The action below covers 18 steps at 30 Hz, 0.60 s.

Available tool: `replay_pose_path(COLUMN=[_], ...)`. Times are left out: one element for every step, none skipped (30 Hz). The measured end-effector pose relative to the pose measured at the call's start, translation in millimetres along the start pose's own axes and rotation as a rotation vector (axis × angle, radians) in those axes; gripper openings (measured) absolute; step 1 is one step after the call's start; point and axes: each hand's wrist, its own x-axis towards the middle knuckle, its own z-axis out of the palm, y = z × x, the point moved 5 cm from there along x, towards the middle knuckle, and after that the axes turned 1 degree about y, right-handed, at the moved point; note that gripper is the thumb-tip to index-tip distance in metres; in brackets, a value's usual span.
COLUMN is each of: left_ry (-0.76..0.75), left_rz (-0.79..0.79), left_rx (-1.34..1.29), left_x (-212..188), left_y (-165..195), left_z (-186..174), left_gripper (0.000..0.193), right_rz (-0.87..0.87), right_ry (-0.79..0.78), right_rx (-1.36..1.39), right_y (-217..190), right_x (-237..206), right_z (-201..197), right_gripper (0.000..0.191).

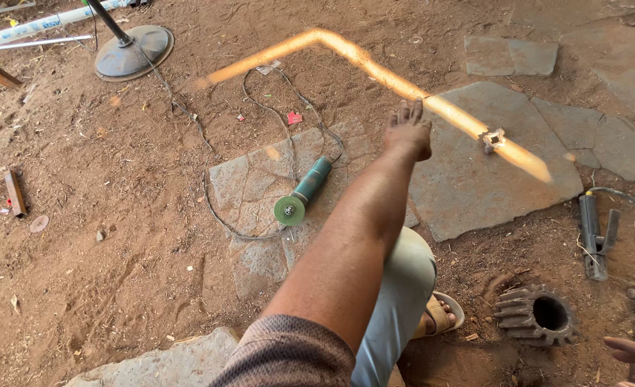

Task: The person sits on the ground and hammers a straight metal rod against a toothed die to bend it into a curve, then holds the curved rod up against a metal grille frame to compare its shape. They reposition the rod and continue hammering to refine the bend.

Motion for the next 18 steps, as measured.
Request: replay_pose_path(left_ry=[-0.010,0.000,0.011,0.021,0.011,0.001,-0.009,-0.004,0.000,0.006,0.002,-0.001,-0.004,-0.010,-0.017,-0.024,-0.027,-0.030], left_rz=[0.005,0.010,0.014,0.019,0.021,0.023,0.026,0.029,0.031,0.034,0.036,0.039,0.042,0.041,0.040,0.039,0.040,0.042], left_rx=[0.013,0.018,0.024,0.030,0.024,0.019,0.013,0.006,-0.002,-0.009,-0.010,-0.012,-0.012,-0.016,-0.020,-0.024,-0.020,-0.016], left_x=[-0.7,-1.2,-1.6,-2.0,-2.0,-1.9,-1.6,-1.2,-0.8,-0.4,0.0,0.2,0.4,0.4,0.2,-0.1,-0.4,-0.7], left_y=[3.5,7.0,10.2,13.0,15.4,17.9,19.9,21.4,23.0,24.1,24.8,25.5,25.8,25.9,25.8,25.7,25.6,25.4], left_z=[0.0,-0.7,-1.5,-1.8,-1.2,-0.4,0.5,0.6,0.9,1.0,1.5,1.9,2.2,2.5,3.0,3.3,3.6,3.9], left_gripper=[0.065,0.064,0.063,0.061,0.063,0.065,0.067,0.067,0.066,0.066,0.066,0.066,0.066,0.066,0.066,0.066,0.066,0.066], right_rz=[0.023,0.045,0.048,0.051,0.053,0.050,0.046,0.040,0.023,0.005,-0.013,-0.057,-0.101,-0.145,-0.148,-0.151,-0.153,-0.134], right_ry=[0.091,0.181,0.087,-0.008,-0.102,-0.004,0.093,0.190,0.218,0.246,0.274,0.283,0.292,0.300,0.258,0.216,0.174,0.235], right_rx=[-0.015,-0.029,0.001,0.031,0.062,0.025,-0.012,-0.049,-0.048,-0.046,-0.043,-0.043,-0.042,-0.041,-0.045,-0.048,-0.051,-0.018], right_y=[1.2,2.7,3.5,4.6,5.8,7.9,10.4,13.1,14.9,16.6,17.5,16.9,15.5,13.4,13.1,12.2,11.5,12.0], right_x=[0.9,1.1,2.5,3.0,2.7,2.9,2.5,1.6,0.9,-0.2,-1.1,-2.1,-3.2,-4.4,-5.1,-5.9,-7.1,-9.3], right_z=[-5.7,-11.0,-7.0,-2.9,2.9,-0.1,-2.4,-4.0,-2.8,-1.5,-1.8,-1.0,-2.0,-2.7,-1.8,-1.0,1.5,-0.9], right_gripper=[0.100,0.103,0.100,0.097,0.093,0.096,0.099,0.102,0.100,0.099,0.097,0.097,0.097,0.096,0.097,0.098,0.099,0.097])
